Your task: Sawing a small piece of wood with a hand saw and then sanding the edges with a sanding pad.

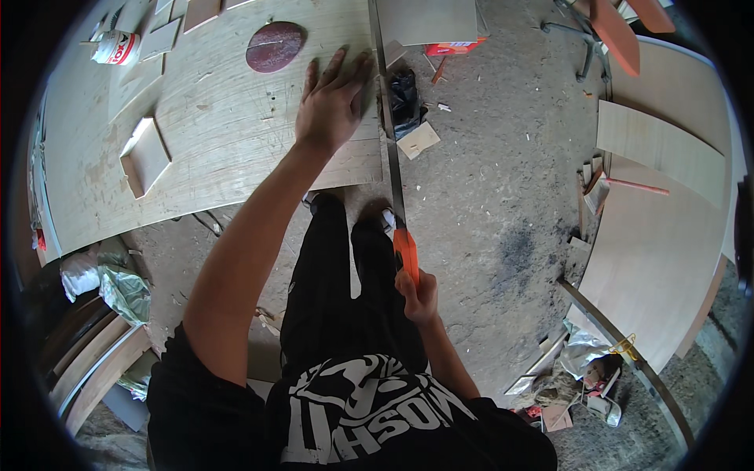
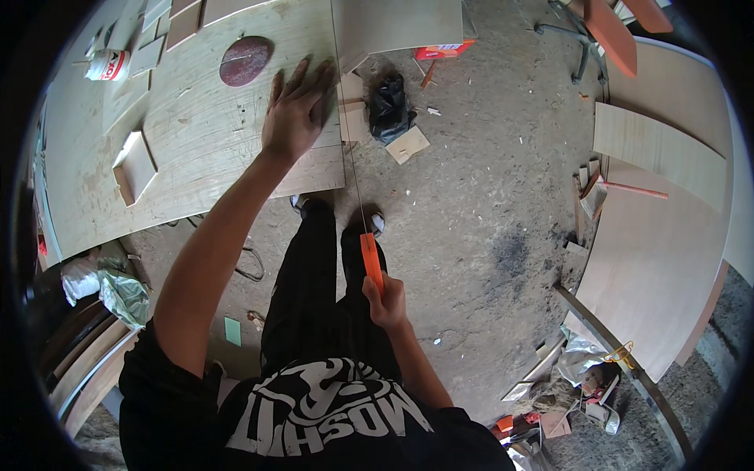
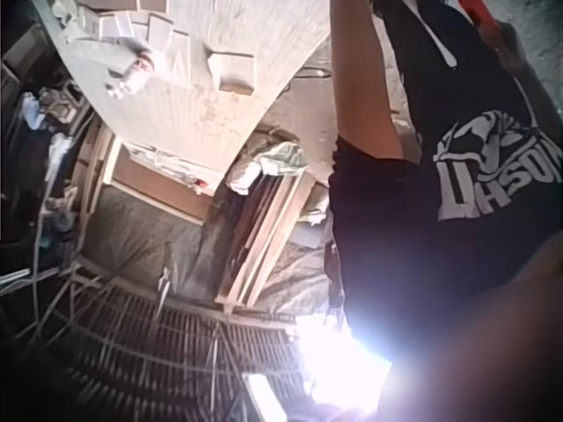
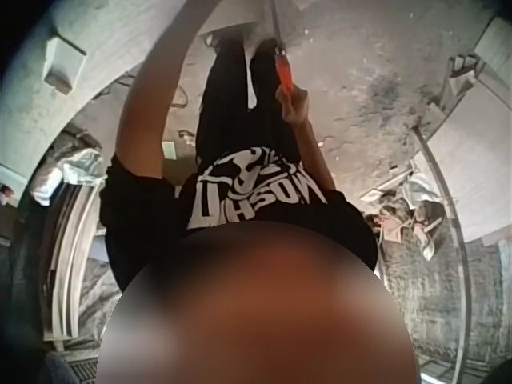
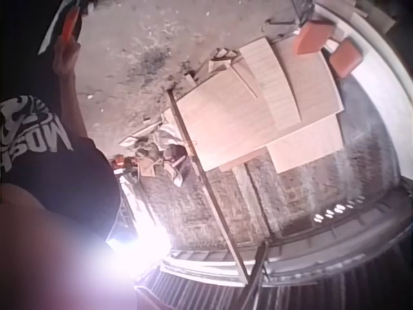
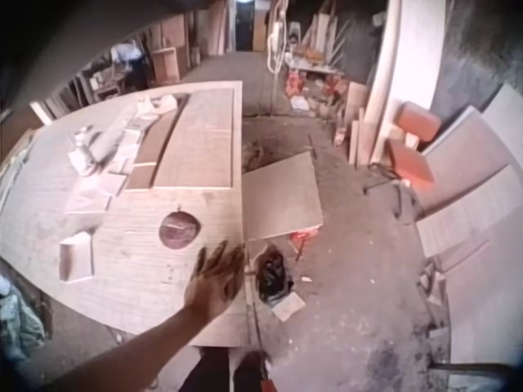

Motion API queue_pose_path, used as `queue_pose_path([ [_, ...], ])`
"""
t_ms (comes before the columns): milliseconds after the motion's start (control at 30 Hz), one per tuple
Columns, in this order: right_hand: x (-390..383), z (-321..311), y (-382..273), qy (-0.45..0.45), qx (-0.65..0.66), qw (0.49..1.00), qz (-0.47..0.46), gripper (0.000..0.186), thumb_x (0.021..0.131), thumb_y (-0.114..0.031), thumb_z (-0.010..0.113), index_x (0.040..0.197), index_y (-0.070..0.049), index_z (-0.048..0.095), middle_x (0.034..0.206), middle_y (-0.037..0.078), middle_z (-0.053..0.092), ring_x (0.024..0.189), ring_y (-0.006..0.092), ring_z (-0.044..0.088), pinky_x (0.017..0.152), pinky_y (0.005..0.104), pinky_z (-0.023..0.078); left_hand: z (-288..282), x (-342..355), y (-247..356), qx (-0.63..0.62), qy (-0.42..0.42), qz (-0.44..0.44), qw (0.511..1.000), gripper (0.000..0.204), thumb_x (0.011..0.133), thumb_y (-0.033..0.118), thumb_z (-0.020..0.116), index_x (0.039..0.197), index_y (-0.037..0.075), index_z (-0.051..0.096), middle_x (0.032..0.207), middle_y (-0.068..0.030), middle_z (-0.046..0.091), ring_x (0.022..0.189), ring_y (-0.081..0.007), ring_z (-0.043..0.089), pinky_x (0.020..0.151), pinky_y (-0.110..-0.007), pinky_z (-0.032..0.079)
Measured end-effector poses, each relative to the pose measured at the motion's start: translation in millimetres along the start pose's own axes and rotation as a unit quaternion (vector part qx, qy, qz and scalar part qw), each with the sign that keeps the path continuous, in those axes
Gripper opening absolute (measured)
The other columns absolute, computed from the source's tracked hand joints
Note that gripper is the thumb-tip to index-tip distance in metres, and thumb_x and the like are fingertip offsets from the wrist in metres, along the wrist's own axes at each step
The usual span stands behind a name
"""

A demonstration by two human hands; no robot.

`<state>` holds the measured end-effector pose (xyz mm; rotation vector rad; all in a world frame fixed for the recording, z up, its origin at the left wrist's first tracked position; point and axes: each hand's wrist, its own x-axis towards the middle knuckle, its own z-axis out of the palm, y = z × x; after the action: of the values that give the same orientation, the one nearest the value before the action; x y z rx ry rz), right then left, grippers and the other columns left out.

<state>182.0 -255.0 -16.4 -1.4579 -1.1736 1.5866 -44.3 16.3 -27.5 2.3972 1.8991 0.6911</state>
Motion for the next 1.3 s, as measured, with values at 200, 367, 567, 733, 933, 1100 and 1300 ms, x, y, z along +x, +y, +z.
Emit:
queue_pose_path([
  [200,-19.1,-4.1,21.0,-0.002,-0.049,0.999,-0.011,0.026,0.092,-0.016,0.056,0.071,0.0,0.053,0.058,0.009,0.05,0.049,0.0186,0.05,0.048,0.0316,0.038,-0.4,-1.4,1.9,0.003,-0.003,-0.002,1.0,0.044,0.09,0.015,0.051,0.134,0.022,0.052,0.139,0.0021,0.049,0.136,-0.0234,0.038,0.115,-0.051,0.022],
  [367,-14.8,0.2,8.5,-0.01,-0.046,0.999,0.017,0.024,0.091,-0.017,0.057,0.074,-0.001,0.054,0.059,0.011,0.05,0.05,0.0217,0.051,0.049,0.0334,0.039,-1.1,0.8,0.5,-0.008,0.0,-0.004,1.0,0.042,0.09,0.016,0.051,0.132,0.022,0.053,0.139,0.0023,0.049,0.136,-0.0229,0.038,0.114,-0.051,0.023],
  [567,-44.1,-6.1,34.3,-0.004,-0.047,0.999,-0.002,0.025,0.091,-0.019,0.058,0.074,-0.001,0.053,0.06,0.01,0.05,0.051,0.0209,0.051,0.049,0.0328,0.038,1.5,-1.0,-1.7,0.012,-0.006,0.001,1.0,0.042,0.091,0.016,0.05,0.132,0.021,0.053,0.14,0.0027,0.049,0.135,-0.0232,0.038,0.114,-0.051,0.023],
  [733,-51.5,-17.9,18.9,0.013,-0.055,0.998,-0.022,0.021,0.09,-0.014,0.056,0.074,-0.001,0.052,0.062,0.009,0.05,0.054,0.0189,0.05,0.051,0.0303,0.038,2.0,-0.3,0.1,0.01,0.016,0.002,1.0,0.037,0.094,0.021,0.049,0.13,0.022,0.055,0.137,0.0027,0.052,0.134,-0.0225,0.041,0.113,-0.051,0.025],
  [933,6.2,-17.2,-33.1,-0.016,0.042,0.998,-0.042,0.025,0.092,-0.015,0.055,0.071,-0.002,0.052,0.065,0.003,0.05,0.057,0.01,0.046,0.052,0.0267,0.036,0.4,-2.9,-1.9,0.001,0.022,-0.004,1.0,0.035,0.095,0.025,0.048,0.13,0.021,0.055,0.135,0.003,0.054,0.133,-0.0214,0.041,0.113,-0.051,0.026],
  [1100,94.5,1.1,-62.0,-0.007,0.067,0.994,-0.084,0.038,0.097,-0.028,0.052,0.069,-0.003,0.05,0.06,-0.002,0.043,0.055,0.007,0.039,0.05,0.0254,0.032,1.9,-0.1,3.5,-0.002,0.018,-0.008,1.0,0.035,0.095,0.026,0.048,0.13,0.021,0.055,0.136,0.0037,0.053,0.134,-0.021,0.041,0.113,-0.051,0.025],
  [1300,143.9,15.9,-87.6,-0.005,0.113,0.99,-0.086,0.037,0.099,-0.028,0.05,0.071,-0.004,0.048,0.06,-0.003,0.042,0.056,0.0056,0.036,0.05,0.0245,0.028,0.4,-1.3,2.2,-0.011,0.024,-0.014,1.0,0.038,0.093,0.027,0.051,0.13,0.021,0.055,0.137,0.004,0.051,0.135,-0.0204,0.039,0.114,-0.051,0.024],
])
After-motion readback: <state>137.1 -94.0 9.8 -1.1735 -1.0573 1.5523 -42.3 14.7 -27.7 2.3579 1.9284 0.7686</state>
